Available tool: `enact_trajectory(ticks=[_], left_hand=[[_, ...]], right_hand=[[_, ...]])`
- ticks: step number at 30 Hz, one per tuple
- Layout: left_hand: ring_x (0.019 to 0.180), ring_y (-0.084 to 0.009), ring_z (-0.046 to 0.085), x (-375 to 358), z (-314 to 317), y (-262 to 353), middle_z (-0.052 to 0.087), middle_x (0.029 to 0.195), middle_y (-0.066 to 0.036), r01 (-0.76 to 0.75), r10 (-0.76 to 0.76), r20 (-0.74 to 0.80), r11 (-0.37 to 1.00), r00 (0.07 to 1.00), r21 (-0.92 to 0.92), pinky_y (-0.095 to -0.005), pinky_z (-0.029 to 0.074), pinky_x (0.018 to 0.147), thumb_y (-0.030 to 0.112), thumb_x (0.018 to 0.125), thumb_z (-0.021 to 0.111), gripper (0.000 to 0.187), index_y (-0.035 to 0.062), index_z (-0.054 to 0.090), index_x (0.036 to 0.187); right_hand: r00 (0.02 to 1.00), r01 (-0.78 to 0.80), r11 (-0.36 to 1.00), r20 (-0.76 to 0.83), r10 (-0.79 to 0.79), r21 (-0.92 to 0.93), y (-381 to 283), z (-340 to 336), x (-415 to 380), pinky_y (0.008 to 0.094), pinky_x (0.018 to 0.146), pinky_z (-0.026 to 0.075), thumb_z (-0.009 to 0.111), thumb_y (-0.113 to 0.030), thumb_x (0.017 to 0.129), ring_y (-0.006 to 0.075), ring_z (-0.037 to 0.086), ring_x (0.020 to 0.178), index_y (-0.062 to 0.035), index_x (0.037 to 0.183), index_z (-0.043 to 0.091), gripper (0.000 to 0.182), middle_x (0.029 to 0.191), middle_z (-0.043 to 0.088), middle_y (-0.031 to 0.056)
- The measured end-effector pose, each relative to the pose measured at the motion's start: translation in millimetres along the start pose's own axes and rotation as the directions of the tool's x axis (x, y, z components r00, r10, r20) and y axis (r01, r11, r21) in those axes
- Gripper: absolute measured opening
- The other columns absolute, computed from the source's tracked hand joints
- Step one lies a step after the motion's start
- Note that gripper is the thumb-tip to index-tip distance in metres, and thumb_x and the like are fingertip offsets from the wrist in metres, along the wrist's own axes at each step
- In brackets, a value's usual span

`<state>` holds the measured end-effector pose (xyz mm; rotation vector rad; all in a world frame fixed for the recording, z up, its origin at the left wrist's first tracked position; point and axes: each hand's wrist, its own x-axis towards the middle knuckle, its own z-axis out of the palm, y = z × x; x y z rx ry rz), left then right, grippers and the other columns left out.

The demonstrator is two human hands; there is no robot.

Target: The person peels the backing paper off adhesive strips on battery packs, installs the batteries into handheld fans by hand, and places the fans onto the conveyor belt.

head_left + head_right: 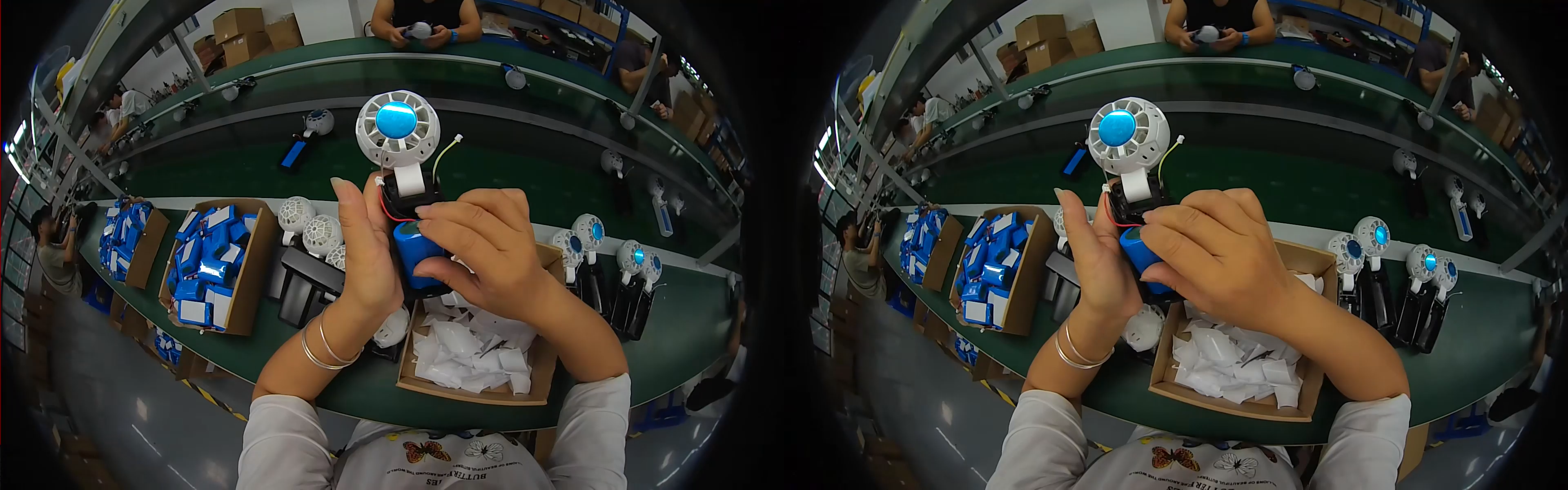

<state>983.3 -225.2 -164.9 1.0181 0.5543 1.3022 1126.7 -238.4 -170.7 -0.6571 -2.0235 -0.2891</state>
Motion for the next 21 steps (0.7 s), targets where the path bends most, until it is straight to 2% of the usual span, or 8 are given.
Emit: enact_trajectory(ticks=[6, 10, 13, 15, 16, 17, 19, 21], left_hand=[[0.086, -0.0133, 0.052, -3.1, 9.3, -2.7, 0.051, 0.100, -0.007, -0.117, 0.117, 0.005, 0.992, 0.993, 0.049, -0.0269, 0.045, 0.076, 0.059, 0.089, 0.014, 0.061, 0.0076, 0.036, 0.115], [0.086, -0.0153, 0.052, -1.7, -0.8, -16.4, 0.047, 0.104, -0.009, -0.209, 0.193, 0.101, 0.963, 0.976, 0.171, -0.0279, 0.046, 0.073, 0.050, 0.092, 0.023, 0.052, 0.0058, 0.030, 0.118], [0.090, -0.0136, 0.050, 2.3, -3.8, -13.4, 0.045, 0.107, -0.010, -0.074, 0.064, 0.095, 0.992, 0.993, 0.105, -0.0267, 0.045, 0.074, 0.044, 0.092, 0.034, 0.050, 0.0061, 0.026, 0.123], [0.093, -0.0125, 0.050, 4.5, -9.7, -0.9, 0.047, 0.109, -0.012, -0.004, -0.030, 0.171, 0.980, 0.985, 0.199, -0.0252, 0.044, 0.074, 0.037, 0.091, 0.044, 0.058, 0.0072, 0.016, 0.132], [0.092, -0.0119, 0.052, -0.3, -22.0, 8.4, 0.049, 0.112, -0.014, 0.158, -0.224, 0.199, 0.941, 0.954, 0.299, -0.0248, 0.044, 0.074, 0.031, 0.089, 0.050, 0.062, 0.0079, 0.017, 0.136], [0.087, -0.0112, 0.053, -2.7, -36.0, 19.3, 0.053, 0.105, -0.013, 0.055, -0.186, 0.235, 0.879, 0.954, 0.473, -0.0249, 0.044, 0.071, 0.029, 0.088, 0.052, 0.056, 0.0070, 0.026, 0.132], [0.071, -0.0147, 0.060, -5.7, -62.9, 60.1, 0.063, 0.086, -0.013, -0.086, -0.085, 0.160, 0.562, 0.983, 0.823, -0.0274, 0.046, 0.062, 0.022, 0.083, 0.057, 0.033, 0.0042, 0.053, 0.111], [0.066, -0.0288, 0.061, 5.5, -105.0, 92.0, 0.062, 0.078, -0.018, -0.042, 0.229, 0.131, -0.358, 0.965, 0.933, -0.0356, 0.047, 0.055, 0.024, 0.080, 0.056, 0.025, 0.0022, 0.059, 0.092]], right_hand=[[0.985, -0.172, 0.985, -0.003, 0.172, -0.033, -1.3, 4.3, 2.6, 0.0347, 0.081, 0.038, 0.076, -0.019, 0.062, 0.0228, 0.051, 0.090, -0.0051, 0.098, 0.054, 0.044, 0.110, 0.046, 0.0153], [0.873, -0.486, 0.735, 0.243, 0.422, 0.472, 1.7, 14.7, 9.1, 0.0302, 0.078, 0.043, 0.068, -0.001, 0.064, 0.0196, 0.051, 0.088, -0.0074, 0.109, 0.032, 0.057, 0.106, 0.046, 0.0126], [0.863, -0.504, 0.775, 0.182, 0.471, 0.381, 7.5, 17.3, 14.6, 0.0250, 0.071, 0.043, 0.063, 0.002, 0.067, 0.0141, 0.052, 0.083, -0.0094, 0.106, 0.033, 0.051, 0.091, 0.051, 0.0069], [0.680, -0.651, 0.293, 0.367, 0.635, 0.700, 27.5, 20.2, 16.6, 0.0222, 0.067, 0.042, 0.064, 0.001, 0.067, 0.0103, 0.051, 0.080, -0.0128, 0.105, 0.034, 0.051, 0.086, 0.052, 0.0033], [0.618, -0.719, 0.209, 0.472, 0.629, 0.663, 53.0, 16.6, 16.9, 0.0254, 0.060, 0.046, 0.064, -0.003, 0.068, 0.0124, 0.053, 0.083, -0.0154, 0.104, 0.035, 0.048, 0.092, 0.054, 0.0062], [0.487, -0.860, 0.276, 0.528, 0.695, 0.430, 84.4, 12.4, 17.0, 0.0270, 0.056, 0.046, 0.062, -0.006, 0.073, 0.0157, 0.054, 0.078, -0.0152, 0.103, 0.035, 0.042, 0.090, 0.054, 0.0098], [0.310, -0.950, 0.277, 0.494, 0.812, 0.141, 151.2, 17.2, -0.5, 0.0296, 0.054, 0.048, 0.064, -0.011, 0.073, 0.0192, 0.055, 0.077, -0.0136, 0.102, 0.034, 0.041, 0.090, 0.053, 0.0125], [0.185, -0.975, 0.221, 0.439, 0.879, -0.032, 209.2, 25.4, -35.3, 0.0354, 0.053, 0.050, 0.064, -0.011, 0.073, 0.0249, 0.057, 0.081, -0.0110, 0.100, 0.036, 0.039, 0.092, 0.053, 0.0142]])
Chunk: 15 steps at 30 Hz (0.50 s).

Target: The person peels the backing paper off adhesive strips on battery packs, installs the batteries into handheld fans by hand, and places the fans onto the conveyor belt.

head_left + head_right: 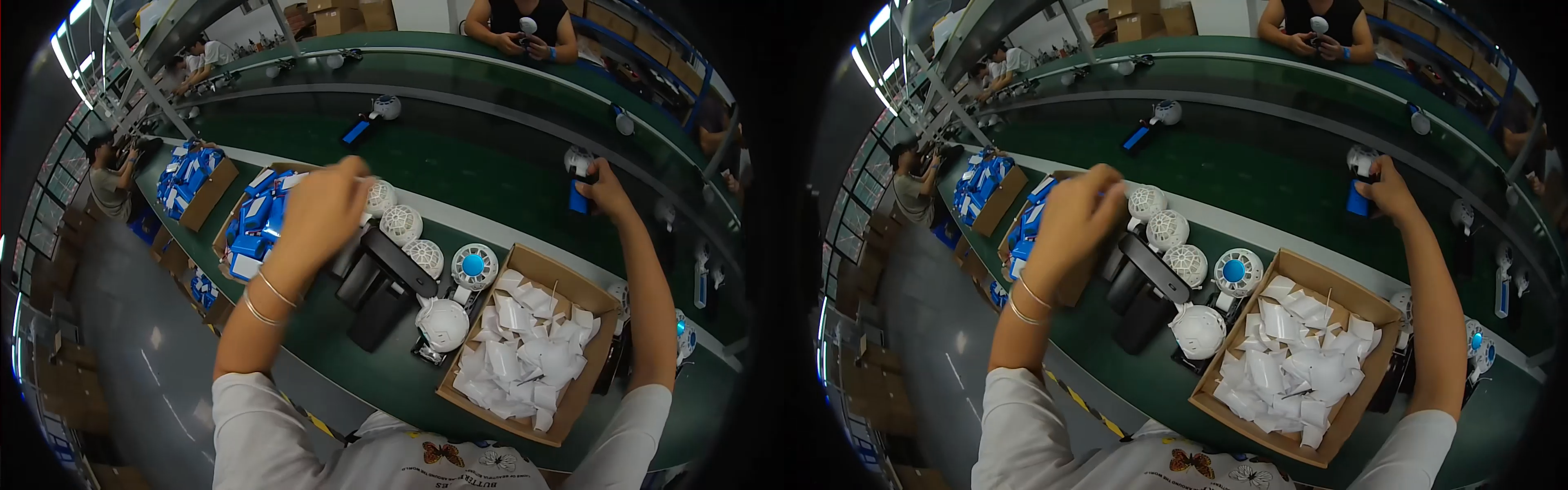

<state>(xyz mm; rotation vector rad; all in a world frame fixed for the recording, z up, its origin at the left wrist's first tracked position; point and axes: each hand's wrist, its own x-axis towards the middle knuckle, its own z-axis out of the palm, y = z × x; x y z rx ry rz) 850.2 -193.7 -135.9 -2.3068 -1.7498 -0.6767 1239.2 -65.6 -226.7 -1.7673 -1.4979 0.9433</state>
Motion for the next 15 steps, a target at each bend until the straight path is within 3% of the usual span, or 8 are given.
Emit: enact_trajectory(ticks=[1, 3, 6, 7, 9, 11, 13, 15], left_hand=[[0.066, -0.0284, 0.061, 6.9, -4.4, -19.6, 0.063, 0.077, -0.016, 0.109, -0.128, 0.016, 0.899, 0.992, 0.423, -0.0372, 0.048, 0.057, 0.035, 0.081, 0.054, 0.034, 0.0015, 0.061, 0.087], [0.070, -0.0284, 0.062, 16.8, -4.0, -72.7, 0.063, 0.080, -0.016, 0.189, -0.446, 0.294, 0.764, 0.845, 0.617, -0.0366, 0.049, 0.062, 0.046, 0.080, 0.052, 0.047, 0.0005, 0.063, 0.085], [0.076, -0.0261, 0.063, 13.6, 7.8, -120.8, 0.064, 0.085, -0.018, 0.232, -0.551, 0.418, 0.763, 0.723, 0.603, -0.0369, 0.049, 0.067, 0.055, 0.074, 0.055, 0.061, -0.0033, 0.063, 0.090], [0.076, -0.0261, 0.063, 15.9, 6.7, -129.2, 0.064, 0.085, -0.018, 0.218, -0.539, 0.426, 0.769, 0.727, 0.600, -0.0369, 0.049, 0.067, 0.055, 0.074, 0.055, 0.061, -0.0033, 0.063, 0.090], [0.077, -0.0235, 0.062, 13.7, 6.3, -142.0, 0.063, 0.083, -0.017, 0.408, -0.575, 0.413, 0.807, 0.706, 0.427, -0.0348, 0.049, 0.064, 0.051, 0.076, 0.054, 0.057, -0.0039, 0.062, 0.089], [0.072, -0.0192, 0.060, 8.5, -5.6, -130.0, 0.060, 0.079, -0.015, 0.636, -0.558, 0.355, 0.756, 0.750, -0.155, -0.0285, 0.048, 0.055, 0.041, 0.080, 0.048, 0.047, -0.0029, 0.057, 0.095], [0.059, -0.0164, 0.056, -0.1, -10.5, -87.0, 0.058, 0.077, -0.012, 0.499, -0.463, 0.267, 0.504, 0.845, -0.705, -0.0246, 0.045, 0.049, 0.035, 0.083, 0.042, 0.038, 0.0013, 0.048, 0.100], [0.054, -0.0149, 0.054, -2.7, -9.9, -13.7, 0.057, 0.073, -0.011, 0.397, -0.189, 0.361, 0.213, 0.913, -0.893, -0.0216, 0.042, 0.045, 0.032, 0.085, 0.041, 0.033, 0.0036, 0.044, 0.101]], right_hand=[[1.000, -0.005, 1.000, -0.010, 0.005, 0.009, 15.3, -1.8, 10.8, 0.0354, 0.053, 0.050, 0.064, -0.011, 0.073, 0.0249, 0.057, 0.081, -0.0110, 0.100, 0.036, 0.039, 0.092, 0.053, 0.0142], [0.999, -0.002, 0.963, -0.032, -0.007, -0.271, 35.2, -5.7, 20.3, 0.0394, 0.062, 0.052, 0.065, -0.014, 0.074, 0.0285, 0.058, 0.083, -0.0083, 0.100, 0.042, 0.035, 0.099, 0.054, 0.0149], [0.905, 0.231, 0.637, -0.079, -0.419, -0.736, 19.2, -5.5, -0.2, 0.0387, 0.071, 0.049, 0.065, -0.014, 0.074, 0.0296, 0.058, 0.085, -0.0069, 0.100, 0.048, 0.031, 0.102, 0.056, 0.0139], [0.909, 0.216, 0.642, -0.089, -0.408, -0.735, 7.2, -7.0, -14.2, 0.0387, 0.071, 0.049, 0.065, -0.014, 0.074, 0.0296, 0.058, 0.085, -0.0069, 0.100, 0.048, 0.031, 0.102, 0.056, 0.0139], [0.822, 0.497, 0.652, 0.069, -0.565, -0.573, -28.0, -12.5, -51.9, 0.0359, 0.075, 0.046, 0.065, -0.013, 0.073, 0.0287, 0.058, 0.084, -0.0046, 0.098, 0.051, 0.030, 0.097, 0.058, 0.0143], [0.756, 0.620, 0.681, 0.067, -0.651, -0.390, -50.0, -11.4, -96.0, 0.0359, 0.068, 0.046, 0.064, -0.010, 0.073, 0.0278, 0.058, 0.079, -0.0020, 0.091, 0.053, 0.023, 0.087, 0.058, 0.0140], [0.716, 0.693, 0.695, 0.073, -0.694, -0.193, -65.3, -3.1, -136.0, 0.0340, 0.064, 0.045, 0.063, -0.009, 0.072, 0.0269, 0.057, 0.073, -0.0009, 0.085, 0.055, 0.017, 0.082, 0.057, 0.0128], [0.567, 0.819, 0.568, -0.039, -0.823, -0.078, -72.6, 21.0, -164.4, 0.0324, 0.059, 0.045, 0.064, -0.008, 0.071, 0.0248, 0.056, 0.068, -0.0015, 0.083, 0.055, 0.016, 0.076, 0.056, 0.0101]])
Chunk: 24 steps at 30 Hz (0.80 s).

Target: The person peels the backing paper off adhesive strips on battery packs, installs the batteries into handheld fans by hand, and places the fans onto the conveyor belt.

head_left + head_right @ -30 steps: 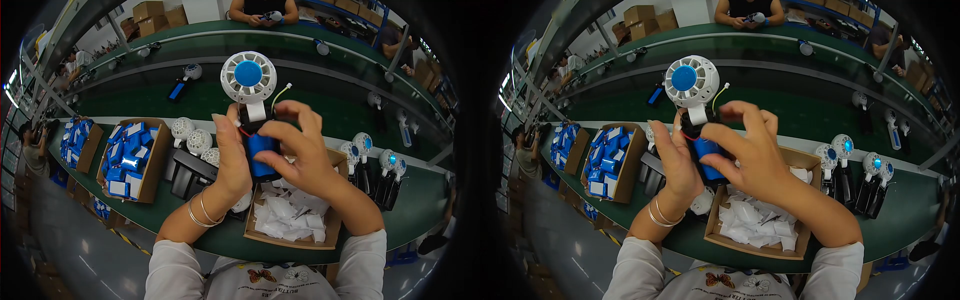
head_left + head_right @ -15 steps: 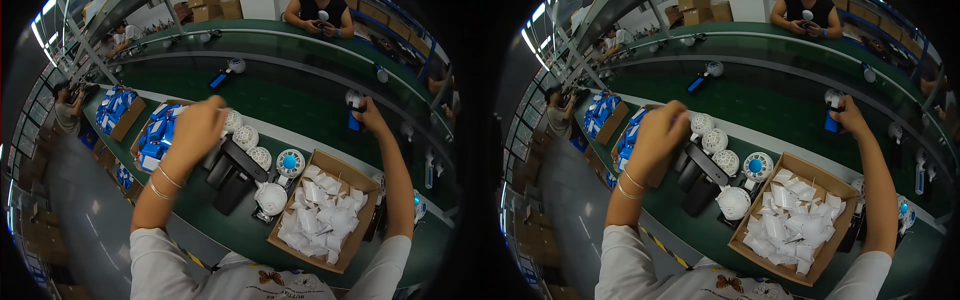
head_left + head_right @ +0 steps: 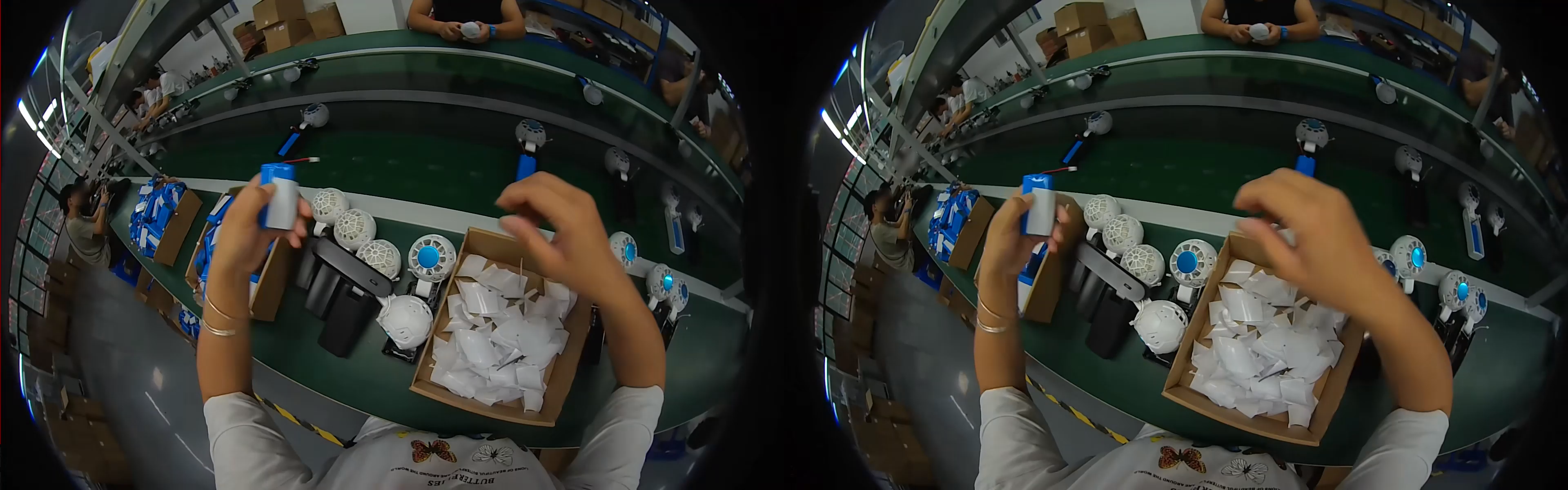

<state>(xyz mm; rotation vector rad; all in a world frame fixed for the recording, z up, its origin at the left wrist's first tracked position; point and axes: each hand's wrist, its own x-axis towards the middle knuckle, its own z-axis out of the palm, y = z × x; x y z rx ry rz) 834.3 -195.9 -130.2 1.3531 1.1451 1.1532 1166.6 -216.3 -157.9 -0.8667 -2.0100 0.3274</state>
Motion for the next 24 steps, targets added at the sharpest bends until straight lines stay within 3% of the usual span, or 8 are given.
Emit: enact_trajectory(ticks=[2, 3, 5, 8, 14, 16, 21, 24], left_hand=[[0.052, -0.0128, 0.053, -11.3, 52.6, -10.0, 0.056, 0.070, -0.009, 0.116, -0.068, 0.252, 0.977, 0.965, -0.178, -0.0199, 0.038, 0.041, 0.032, 0.088, 0.039, 0.030, 0.0051, 0.041, 0.102], [0.050, -0.0108, 0.052, -20.6, 83.5, -14.4, 0.056, 0.068, -0.007, 0.205, -0.136, 0.310, 0.958, 0.941, -0.202, -0.0192, 0.036, 0.039, 0.035, 0.090, 0.038, 0.031, 0.0059, 0.043, 0.101], [0.053, -0.0090, 0.052, -40.0, 128.0, -11.7, 0.055, 0.069, -0.005, 0.248, -0.162, 0.407, 0.954, 0.899, -0.169, -0.0187, 0.037, 0.041, 0.044, 0.092, 0.031, 0.041, 0.0066, 0.045, 0.101], [0.058, -0.0088, 0.053, -44.1, 149.1, -19.5, 0.055, 0.072, -0.005, 0.198, -0.061, 0.544, 0.960, 0.837, -0.196, -0.0184, 0.038, 0.044, 0.047, 0.093, 0.026, 0.047, 0.0059, 0.047, 0.100], [0.060, -0.0103, 0.053, -38.4, 171.9, -38.0, 0.056, 0.075, -0.006, 0.225, -0.153, 0.518, 0.971, 0.842, -0.079, -0.0216, 0.043, 0.050, 0.045, 0.094, 0.025, 0.048, 0.0044, 0.050, 0.098], [0.064, -0.0141, 0.057, -31.2, 177.8, -46.2, 0.057, 0.076, -0.009, 0.119, -0.077, 0.205, 0.972, 0.976, -0.201, -0.0264, 0.048, 0.057, 0.044, 0.094, 0.024, 0.050, 0.0010, 0.048, 0.101], [0.080, -0.0193, 0.060, -18.3, 164.3, -34.1, 0.059, 0.087, -0.015, 0.135, -0.006, 0.353, 0.929, 0.936, -0.344, -0.0317, 0.049, 0.074, 0.044, 0.094, 0.024, 0.052, -0.0020, 0.046, 0.105], [0.084, -0.0146, 0.056, -31.5, 176.8, -34.0, 0.057, 0.093, -0.011, 0.180, -0.099, 0.335, 0.958, 0.937, -0.222, -0.0266, 0.046, 0.076, 0.040, 0.095, 0.026, 0.048, -0.0007, 0.047, 0.107]], right_hand=[[0.980, 0.188, 0.979, -0.056, -0.192, -0.076, -24.6, 14.9, -2.6, 0.0316, 0.056, 0.044, 0.065, -0.007, 0.069, 0.0231, 0.055, 0.066, -0.0016, 0.083, 0.056, 0.017, 0.074, 0.055, 0.0087], [0.983, 0.167, 0.981, -0.062, -0.174, -0.103, -29.6, 18.1, -4.2, 0.0316, 0.056, 0.044, 0.065, -0.007, 0.069, 0.0231, 0.055, 0.066, -0.0016, 0.083, 0.056, 0.017, 0.074, 0.055, 0.0087], [0.915, 0.336, 0.927, -0.173, -0.363, -0.170, -30.9, 20.0, -9.1, 0.0278, 0.052, 0.043, 0.071, -0.002, 0.062, 0.0205, 0.055, 0.064, -0.0007, 0.081, 0.059, 0.022, 0.076, 0.056, 0.0098], [0.933, 0.275, 0.944, -0.187, -0.308, -0.183, -28.3, 14.9, -21.9, 0.0284, 0.053, 0.043, 0.072, -0.002, 0.061, 0.0207, 0.054, 0.064, -0.0006, 0.079, 0.058, 0.023, 0.076, 0.055, 0.0091], [0.941, 0.260, 0.952, -0.178, -0.288, -0.163, -7.0, 20.1, -37.7, 0.0299, 0.053, 0.039, 0.073, -0.008, 0.060, 0.0213, 0.049, 0.064, -0.0022, 0.076, 0.056, 0.024, 0.073, 0.051, 0.0065], [0.933, 0.332, 0.924, -0.080, -0.352, -0.193, -11.0, 24.2, -48.1, 0.0299, 0.053, 0.038, 0.072, -0.010, 0.060, 0.0210, 0.048, 0.064, -0.0026, 0.077, 0.056, 0.024, 0.074, 0.051, 0.0061], [0.933, 0.356, 0.922, 0.117, -0.340, -0.154, -12.2, 24.3, -67.7, 0.0300, 0.054, 0.038, 0.071, -0.015, 0.062, 0.0203, 0.048, 0.064, -0.0036, 0.079, 0.057, 0.025, 0.077, 0.051, 0.0054], [0.951, 0.227, 0.957, -0.170, -0.258, -0.179, -6.2, 10.5, -46.6, 0.0297, 0.056, 0.038, 0.072, -0.015, 0.061, 0.0208, 0.048, 0.065, -0.0037, 0.080, 0.057, 0.027, 0.077, 0.052, 0.0061]])
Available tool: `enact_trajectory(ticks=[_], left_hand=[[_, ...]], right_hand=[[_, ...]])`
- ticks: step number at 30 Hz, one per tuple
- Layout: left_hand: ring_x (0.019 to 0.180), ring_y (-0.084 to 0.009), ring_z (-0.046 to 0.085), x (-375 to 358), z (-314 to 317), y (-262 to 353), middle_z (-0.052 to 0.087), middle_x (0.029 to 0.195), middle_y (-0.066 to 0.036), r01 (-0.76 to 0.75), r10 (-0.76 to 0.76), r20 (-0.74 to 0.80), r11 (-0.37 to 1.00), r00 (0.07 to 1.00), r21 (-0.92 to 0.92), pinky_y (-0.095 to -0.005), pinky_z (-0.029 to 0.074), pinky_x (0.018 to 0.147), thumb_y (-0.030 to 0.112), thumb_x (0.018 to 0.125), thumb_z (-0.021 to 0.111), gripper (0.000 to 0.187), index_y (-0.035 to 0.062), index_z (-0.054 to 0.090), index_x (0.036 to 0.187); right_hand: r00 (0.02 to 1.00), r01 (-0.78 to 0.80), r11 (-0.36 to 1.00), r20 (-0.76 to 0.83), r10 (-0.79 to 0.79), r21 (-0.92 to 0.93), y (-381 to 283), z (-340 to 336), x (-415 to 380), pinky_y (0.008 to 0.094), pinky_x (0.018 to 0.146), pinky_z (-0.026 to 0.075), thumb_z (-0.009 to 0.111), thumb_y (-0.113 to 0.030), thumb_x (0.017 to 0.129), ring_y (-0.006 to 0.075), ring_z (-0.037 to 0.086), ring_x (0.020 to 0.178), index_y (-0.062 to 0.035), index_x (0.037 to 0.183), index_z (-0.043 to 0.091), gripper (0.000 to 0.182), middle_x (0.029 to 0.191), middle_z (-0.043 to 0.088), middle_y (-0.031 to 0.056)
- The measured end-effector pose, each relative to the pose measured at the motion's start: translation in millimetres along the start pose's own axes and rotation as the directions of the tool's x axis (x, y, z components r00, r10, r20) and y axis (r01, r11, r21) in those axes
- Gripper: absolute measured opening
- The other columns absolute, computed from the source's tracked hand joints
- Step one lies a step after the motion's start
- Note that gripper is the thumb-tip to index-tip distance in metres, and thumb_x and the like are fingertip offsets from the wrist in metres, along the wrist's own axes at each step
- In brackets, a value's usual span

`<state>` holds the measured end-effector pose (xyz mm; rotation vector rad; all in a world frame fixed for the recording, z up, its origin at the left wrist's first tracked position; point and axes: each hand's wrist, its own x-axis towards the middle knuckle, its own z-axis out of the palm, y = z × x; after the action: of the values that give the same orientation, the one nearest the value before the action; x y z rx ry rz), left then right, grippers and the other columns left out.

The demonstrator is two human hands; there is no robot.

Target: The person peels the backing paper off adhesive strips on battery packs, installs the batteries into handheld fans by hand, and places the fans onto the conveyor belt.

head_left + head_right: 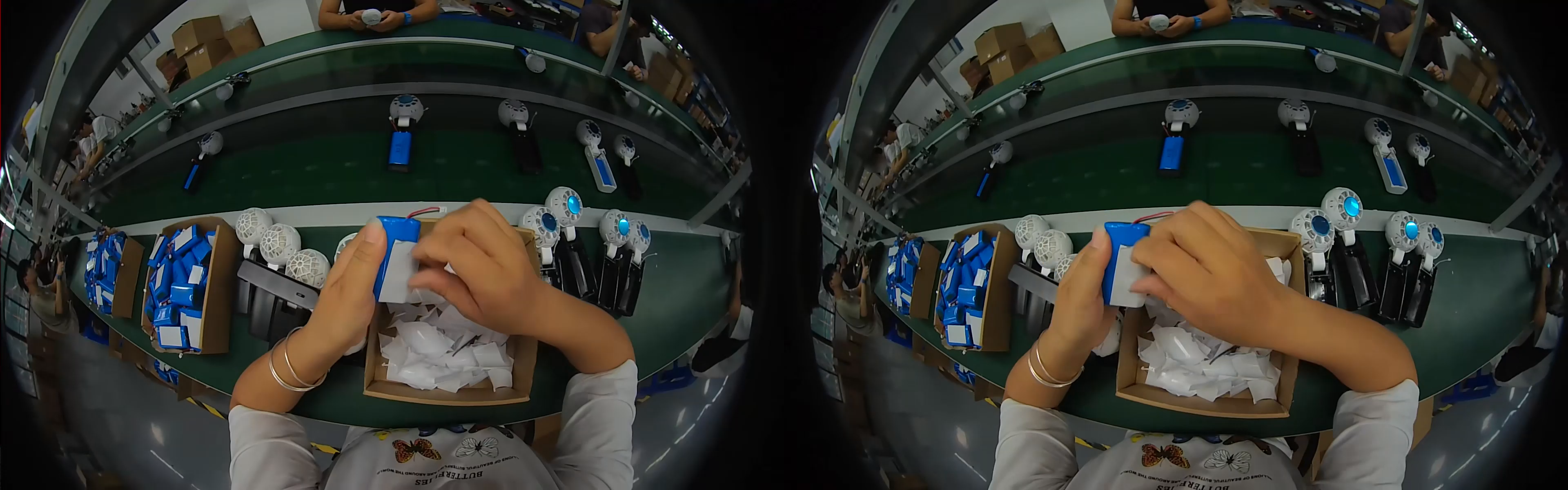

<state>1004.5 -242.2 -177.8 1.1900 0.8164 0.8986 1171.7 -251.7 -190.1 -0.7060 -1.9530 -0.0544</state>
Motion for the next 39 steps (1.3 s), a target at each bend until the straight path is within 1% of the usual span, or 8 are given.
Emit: enact_trajectory(ticks=[10, 16, 18, 23, 28, 31, 36, 39], left_hand=[[0.083, -0.0148, 0.057, 6.4, -1.6, 0.4, 0.058, 0.092, -0.011, 0.037, -0.038, -0.023, 0.998, 0.999, -0.059, -0.0264, 0.045, 0.077, 0.039, 0.095, 0.026, 0.047, -0.0006, 0.048, 0.105], [0.082, -0.0212, 0.057, 7.6, -6.0, 0.7, 0.055, 0.099, -0.014, -0.199, 0.193, 0.052, 0.966, 0.980, 0.165, -0.0309, 0.046, 0.078, 0.037, 0.094, 0.034, 0.043, -0.0024, 0.044, 0.107], [0.081, -0.0259, 0.054, 2.4, -2.7, -2.1, 0.053, 0.098, -0.016, -0.429, 0.379, 0.213, 0.695, 0.901, 0.577, -0.0320, 0.044, 0.072, 0.024, 0.087, 0.051, 0.037, -0.0029, 0.042, 0.110], [0.084, -0.0359, 0.051, 19.1, 33.9, -1.7, 0.051, 0.099, -0.018, -0.744, 0.463, 0.652, 0.024, 0.600, 0.667, -0.0375, 0.042, 0.074, 0.014, 0.069, 0.071, 0.056, -0.0017, 0.042, 0.114], [0.103, -0.0244, 0.048, 113.6, 59.5, 10.2, 0.046, 0.112, -0.015, -0.293, 0.264, 0.127, 0.872, 0.956, 0.391, -0.0329, 0.040, 0.084, 0.038, 0.076, 0.064, 0.059, -0.0016, 0.043, 0.113], [0.102, -0.0278, 0.049, 209.2, 48.0, -38.2, 0.043, 0.115, -0.022, 0.163, -0.227, 0.022, 0.757, 0.974, 0.632, -0.0339, 0.042, 0.084, 0.054, 0.068, 0.065, 0.078, -0.0036, 0.042, 0.116], [0.100, -0.0334, 0.051, 281.9, 55.9, -99.1, 0.048, 0.110, -0.028, 0.231, -0.120, -0.204, 0.305, 0.972, 0.924, -0.0366, 0.048, 0.076, 0.048, 0.061, 0.068, 0.086, -0.0128, 0.041, 0.116], [0.081, -0.0290, 0.058, 276.3, 56.0, -78.9, 0.053, 0.096, -0.023, 0.242, -0.131, -0.204, 0.585, 0.970, 0.774, -0.0349, 0.050, 0.063, 0.027, 0.064, 0.070, 0.062, -0.0078, 0.044, 0.108]], right_hand=[[0.990, 0.112, 0.992, 0.088, -0.107, -0.056, -0.6, 5.2, -13.2, 0.0318, 0.058, 0.038, 0.062, -0.015, 0.068, 0.0219, 0.048, 0.066, -0.0050, 0.073, 0.051, 0.015, 0.073, 0.049, 0.0064], [0.663, 0.049, 0.987, 0.744, 0.082, -0.153, -2.7, -15.0, -48.2, 0.0279, 0.063, 0.042, 0.066, -0.016, 0.069, 0.0197, 0.052, 0.074, -0.0020, 0.084, 0.055, 0.023, 0.080, 0.052, 0.0093], [0.774, -0.597, 0.743, 0.460, 0.435, 0.303, -2.7, -33.7, -27.3, 0.0271, 0.068, 0.044, 0.068, -0.018, 0.073, 0.0167, 0.053, 0.076, 0.0006, 0.094, 0.054, 0.031, 0.084, 0.054, 0.0080], [0.785, -0.569, 0.532, 0.220, 0.579, 0.627, 10.2, -36.3, -35.3, 0.0225, 0.068, 0.044, 0.067, -0.014, 0.076, 0.0118, 0.053, 0.076, 0.0005, 0.098, 0.054, 0.029, 0.089, 0.055, 0.0061], [0.822, -0.301, 0.847, -0.330, 0.464, 0.439, 30.4, -111.2, -34.1, 0.0187, 0.058, 0.045, 0.064, -0.006, 0.078, 0.0081, 0.053, 0.069, 0.0002, 0.098, 0.059, 0.022, 0.093, 0.057, 0.0080], [0.793, -0.266, 0.910, -0.466, 0.394, 0.316, 37.4, -143.1, -34.6, 0.0155, 0.051, 0.043, 0.061, -0.014, 0.082, 0.0066, 0.053, 0.068, 0.0057, 0.111, 0.049, 0.037, 0.099, 0.057, 0.0145], [0.738, -0.205, 0.941, -0.590, 0.329, 0.268, 44.8, -155.4, -42.7, 0.0146, 0.050, 0.042, 0.065, -0.016, 0.079, 0.0064, 0.052, 0.066, 0.0046, 0.109, 0.046, 0.041, 0.097, 0.057, 0.0176], [0.765, -0.168, 0.891, -0.514, 0.387, 0.421, 44.1, -144.5, -44.9, 0.0160, 0.052, 0.044, 0.066, -0.011, 0.077, 0.0080, 0.052, 0.068, 0.0000, 0.104, 0.041, 0.038, 0.095, 0.057, 0.0163]])
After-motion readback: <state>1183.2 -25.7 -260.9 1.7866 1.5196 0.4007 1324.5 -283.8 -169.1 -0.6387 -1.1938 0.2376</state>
